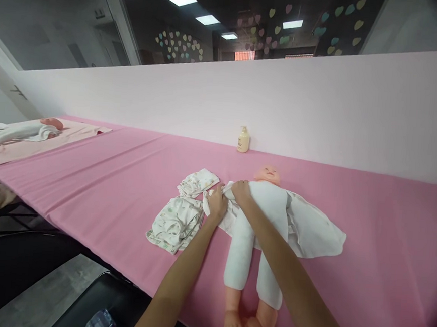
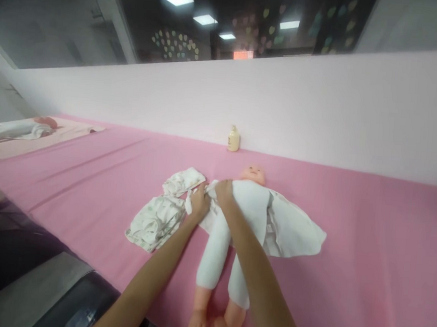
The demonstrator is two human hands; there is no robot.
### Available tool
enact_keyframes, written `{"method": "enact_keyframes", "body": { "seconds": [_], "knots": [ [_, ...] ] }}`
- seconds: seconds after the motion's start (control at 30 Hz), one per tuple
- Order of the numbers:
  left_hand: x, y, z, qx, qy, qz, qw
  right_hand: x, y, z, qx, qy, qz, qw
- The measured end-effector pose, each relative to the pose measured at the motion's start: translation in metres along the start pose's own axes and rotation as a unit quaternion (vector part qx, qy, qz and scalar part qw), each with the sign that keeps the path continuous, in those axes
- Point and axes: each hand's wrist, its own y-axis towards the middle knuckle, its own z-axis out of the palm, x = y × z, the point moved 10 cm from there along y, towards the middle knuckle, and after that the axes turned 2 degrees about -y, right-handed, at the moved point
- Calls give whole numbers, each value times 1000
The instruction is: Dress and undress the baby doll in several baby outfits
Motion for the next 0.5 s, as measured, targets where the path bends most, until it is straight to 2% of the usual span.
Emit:
{"method": "enact_keyframes", "body": {
  "seconds": [0.13,0.27,0.4,0.5],
  "knots": [
    [11,5,-7,-50,-85,-2,995,-18,-10,-12,-40,5,-9,999],
    [26,11,-10,-97,-215,-28,971,-38,-19,-27,-87,43,21,995],
    [47,15,-3,-102,-312,-107,939,-61,-29,-44,-142,134,54,979],
    [52,14,2,-80,-320,-143,933,-89,-43,-61,-209,196,105,952]
  ]
}}
